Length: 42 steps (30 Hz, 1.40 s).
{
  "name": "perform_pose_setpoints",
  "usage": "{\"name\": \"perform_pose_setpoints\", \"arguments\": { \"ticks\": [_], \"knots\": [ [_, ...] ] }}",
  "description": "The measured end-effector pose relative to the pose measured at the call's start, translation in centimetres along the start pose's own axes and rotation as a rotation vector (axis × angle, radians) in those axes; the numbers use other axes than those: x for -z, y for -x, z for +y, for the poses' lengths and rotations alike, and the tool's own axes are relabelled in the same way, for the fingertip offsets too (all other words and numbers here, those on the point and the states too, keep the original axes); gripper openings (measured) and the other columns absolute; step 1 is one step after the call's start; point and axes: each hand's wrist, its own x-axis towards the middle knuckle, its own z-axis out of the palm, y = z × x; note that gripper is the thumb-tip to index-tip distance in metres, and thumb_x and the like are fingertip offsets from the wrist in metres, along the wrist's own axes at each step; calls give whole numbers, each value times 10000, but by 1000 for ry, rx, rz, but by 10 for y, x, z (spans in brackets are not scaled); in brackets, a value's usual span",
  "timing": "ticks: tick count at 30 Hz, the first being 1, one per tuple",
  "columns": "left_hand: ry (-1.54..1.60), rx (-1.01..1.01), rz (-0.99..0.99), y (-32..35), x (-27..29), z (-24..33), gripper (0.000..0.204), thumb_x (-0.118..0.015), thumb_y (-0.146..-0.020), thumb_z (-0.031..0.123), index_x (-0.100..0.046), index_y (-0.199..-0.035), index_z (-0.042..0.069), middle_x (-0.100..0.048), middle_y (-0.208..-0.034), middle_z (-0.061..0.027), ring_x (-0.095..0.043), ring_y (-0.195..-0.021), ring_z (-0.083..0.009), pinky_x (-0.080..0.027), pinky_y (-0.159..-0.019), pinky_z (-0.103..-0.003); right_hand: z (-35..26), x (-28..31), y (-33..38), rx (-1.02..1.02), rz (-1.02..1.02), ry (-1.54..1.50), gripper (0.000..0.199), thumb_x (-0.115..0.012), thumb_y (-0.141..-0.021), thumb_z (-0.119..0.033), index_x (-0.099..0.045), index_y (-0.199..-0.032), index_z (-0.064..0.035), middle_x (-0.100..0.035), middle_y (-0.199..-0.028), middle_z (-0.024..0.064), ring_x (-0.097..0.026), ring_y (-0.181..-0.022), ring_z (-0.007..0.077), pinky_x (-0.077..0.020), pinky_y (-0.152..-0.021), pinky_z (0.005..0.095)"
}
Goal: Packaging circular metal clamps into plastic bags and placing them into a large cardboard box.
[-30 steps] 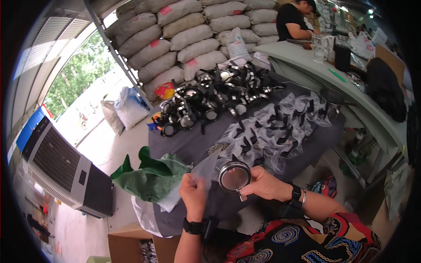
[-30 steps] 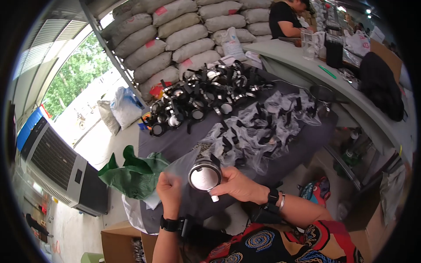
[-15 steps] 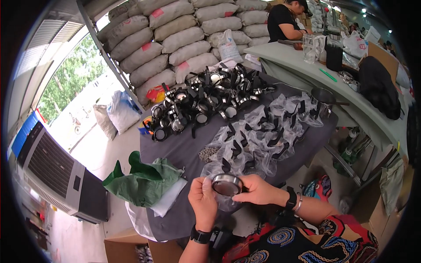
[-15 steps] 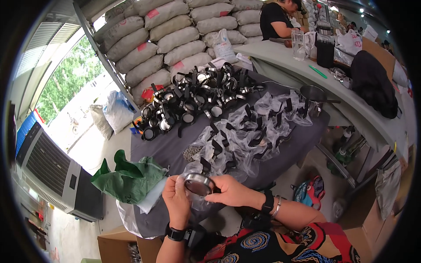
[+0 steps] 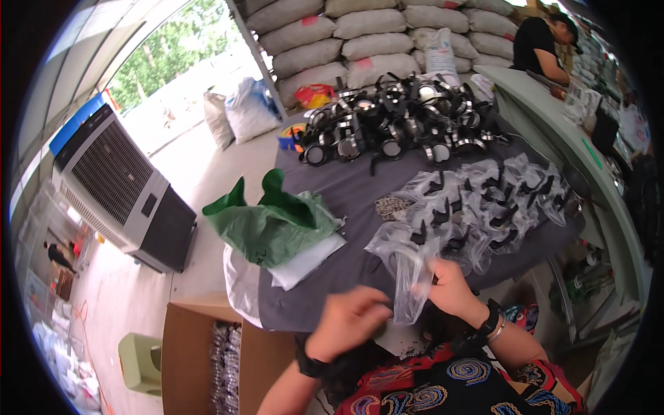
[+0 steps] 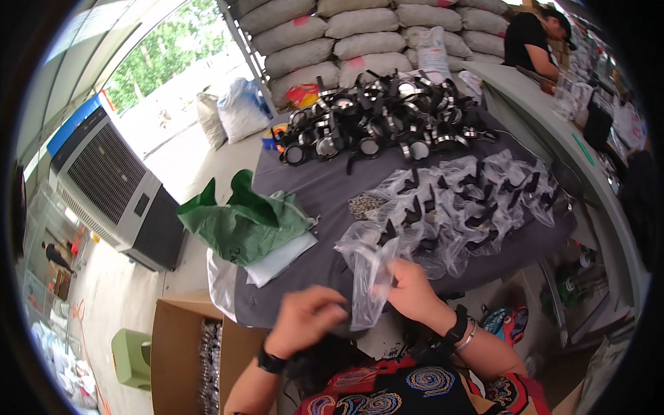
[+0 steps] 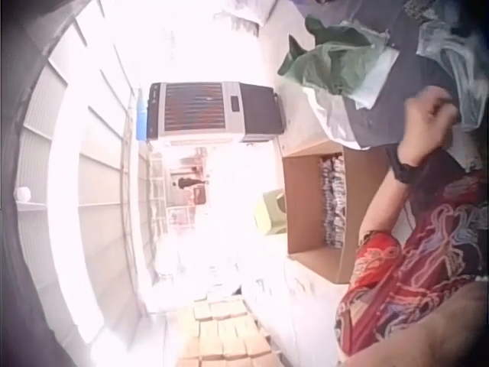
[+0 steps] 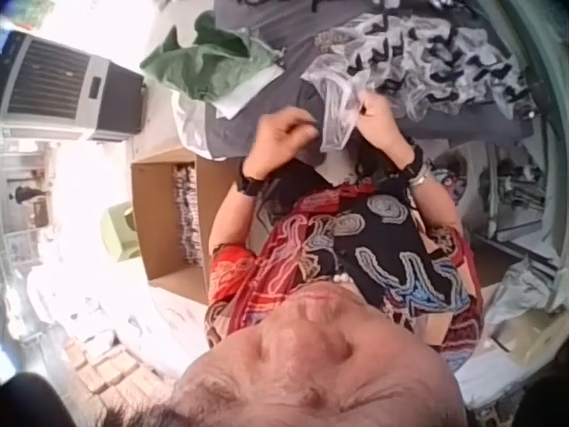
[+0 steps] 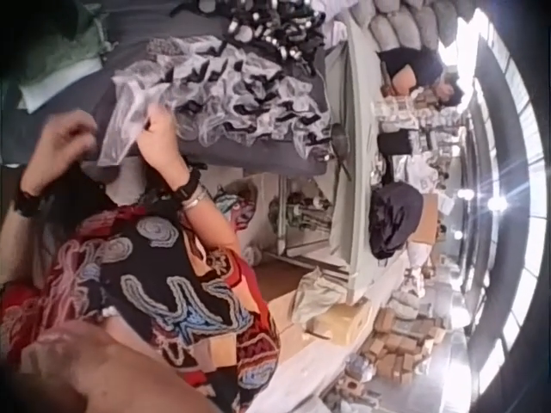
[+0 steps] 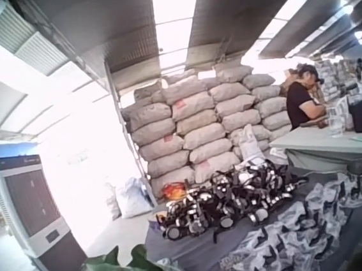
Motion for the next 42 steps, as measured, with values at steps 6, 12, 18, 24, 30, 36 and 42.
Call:
{"name": "perform_pose_setpoints", "arguments": {
  "ticks": [6,12,18,24,30,36,42],
  "knots": [
    [-65,605,798,26,123,-128,131,-671,-774,113,-658,-772,-18,-645,-639,-64,-626,-588,-172,-478,-556,-300,8,-31,-26,561,-83,926,72,-563,-692,-84,-506,-723,-54,-498,-747,86,-507,-758,266,-445,-654,365],
    [-858,581,481,1,114,-144,375,-698,-721,328,-672,-850,-23,-640,-719,-240,-623,-712,-423,-490,-642,-440,31,-39,-45,610,-241,1278,138,-574,-646,-130,-637,-706,-23,-576,-705,128,-538,-738,255,-429,-669,373],
    [-814,701,330,5,126,-111,526,-641,-766,349,-581,-1216,84,-606,-1147,-193,-607,-1010,-376,-479,-849,-460,27,-70,-37,678,-95,1435,177,-563,-721,-178,-666,-754,-38,-604,-738,99,-551,-787,248,-401,-733,405],
    [-902,840,239,-67,118,-101,640,-611,-835,461,-490,-1348,96,-539,-1306,-184,-567,-1116,-395,-456,-929,-481,16,-69,-29,665,-169,1439,225,-515,-823,-223,-693,-885,-99,-663,-901,117,-586,-936,294,-393,-855,522],
    [-1010,693,315,-121,108,1,630,-609,-830,445,-494,-1344,99,-541,-1302,-183,-567,-1115,-392,-457,-927,-478,31,-66,-30,693,-132,1303,226,-500,-842,-218,-691,-905,-116,-659,-874,100,-587,-930,289,-401,-845,549],
    [-1103,581,292,-152,110,-32,619,-608,-826,429,-498,-1339,101,-544,-1299,-181,-568,-1114,-389,-459,-925,-476,47,-58,-33,764,-44,1219,202,-506,-830,-238,-669,-837,-120,-628,-824,82,-575,-895,275,-397,-857,556],
    [-1141,477,276,-173,95,-22,609,-607,-822,414,-502,-1335,104,-546,-1295,-180,-569,-1112,-386,-460,-922,-473,50,-67,-30,797,62,1123,177,-506,-802,-255,-624,-762,-130,-565,-793,73,-532,-868,268,-399,-823,428]
  ]
}}
